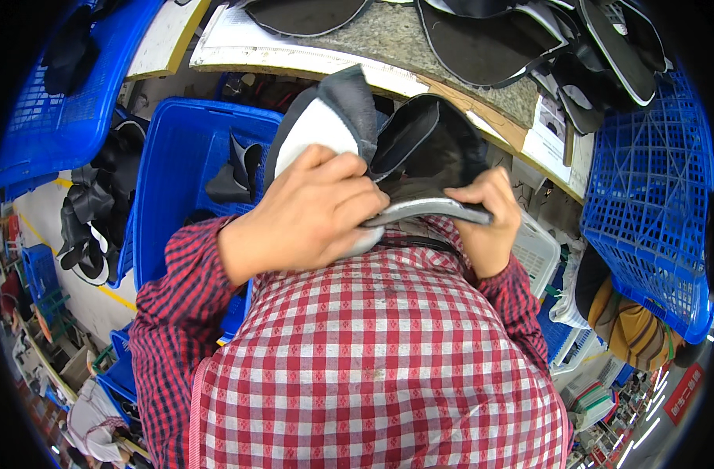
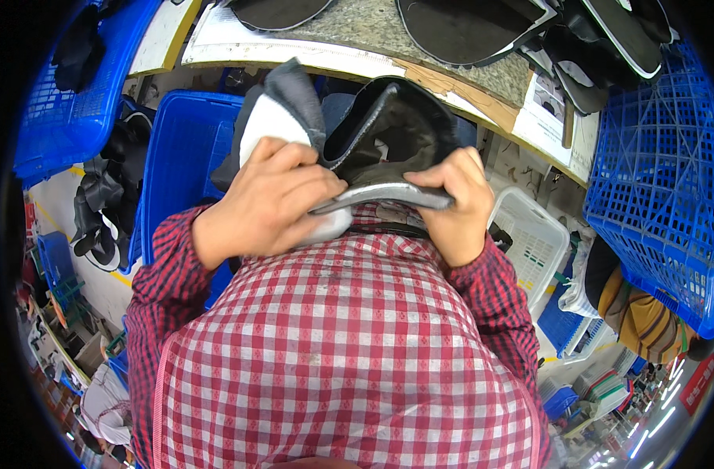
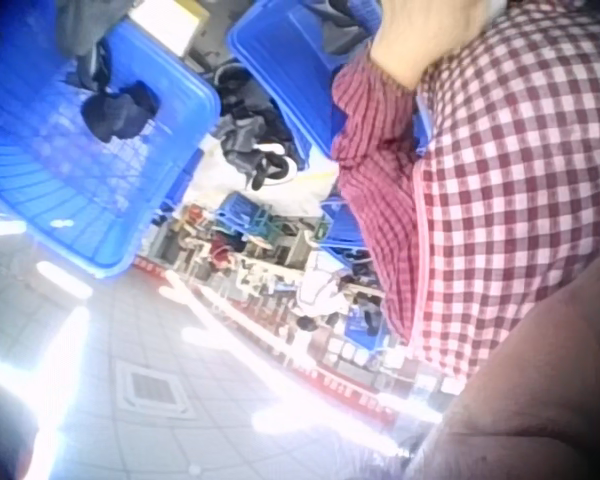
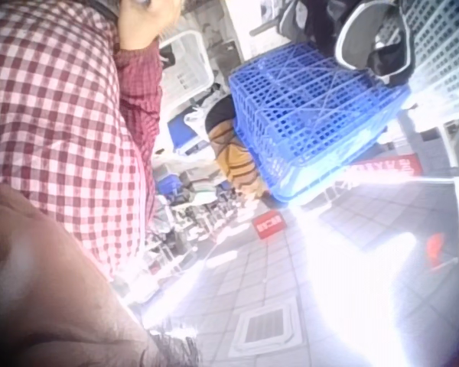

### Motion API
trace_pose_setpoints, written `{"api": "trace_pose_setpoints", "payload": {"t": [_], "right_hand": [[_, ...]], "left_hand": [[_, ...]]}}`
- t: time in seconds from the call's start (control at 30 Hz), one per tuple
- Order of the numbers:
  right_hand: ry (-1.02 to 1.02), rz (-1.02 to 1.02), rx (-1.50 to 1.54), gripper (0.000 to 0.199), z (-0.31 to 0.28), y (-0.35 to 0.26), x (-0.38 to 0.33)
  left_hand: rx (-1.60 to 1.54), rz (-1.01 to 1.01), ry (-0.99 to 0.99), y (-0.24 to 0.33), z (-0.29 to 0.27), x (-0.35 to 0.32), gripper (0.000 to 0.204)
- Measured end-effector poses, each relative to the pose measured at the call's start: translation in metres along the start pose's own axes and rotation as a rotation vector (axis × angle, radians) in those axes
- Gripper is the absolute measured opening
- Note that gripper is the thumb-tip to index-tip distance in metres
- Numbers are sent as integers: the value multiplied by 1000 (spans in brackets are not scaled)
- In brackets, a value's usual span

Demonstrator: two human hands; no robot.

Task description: The person repeatedly picks up black slipper uppers and white insoles, aligns them, and presses the edges together by hand. They turn each slipper over to check the bond and place finished units into a blue basket. The process is repeated for multiple pairs.

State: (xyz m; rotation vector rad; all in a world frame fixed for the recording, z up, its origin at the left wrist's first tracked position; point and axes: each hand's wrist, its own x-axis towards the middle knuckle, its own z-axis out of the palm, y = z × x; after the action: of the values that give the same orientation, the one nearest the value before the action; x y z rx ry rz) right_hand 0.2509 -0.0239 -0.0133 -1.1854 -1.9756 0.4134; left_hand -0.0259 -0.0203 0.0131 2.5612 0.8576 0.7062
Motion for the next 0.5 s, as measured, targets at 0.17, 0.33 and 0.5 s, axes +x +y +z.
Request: {"api": "trace_pose_setpoints", "payload": {"t": [0.17, 0.33, 0.5], "right_hand": [[-612, 176, -163, 28, -48, 22, 52], [-493, -305, -386, 28, -25, 1, 49], [-359, -253, -324, 18, -25, 3, 42]], "left_hand": [[-85, 32, 1, -27, 29, 40, 15], [-64, 10, -10, -22, 38, 57, 16], [-356, -238, 318, -12, -8, 67, 32]]}}
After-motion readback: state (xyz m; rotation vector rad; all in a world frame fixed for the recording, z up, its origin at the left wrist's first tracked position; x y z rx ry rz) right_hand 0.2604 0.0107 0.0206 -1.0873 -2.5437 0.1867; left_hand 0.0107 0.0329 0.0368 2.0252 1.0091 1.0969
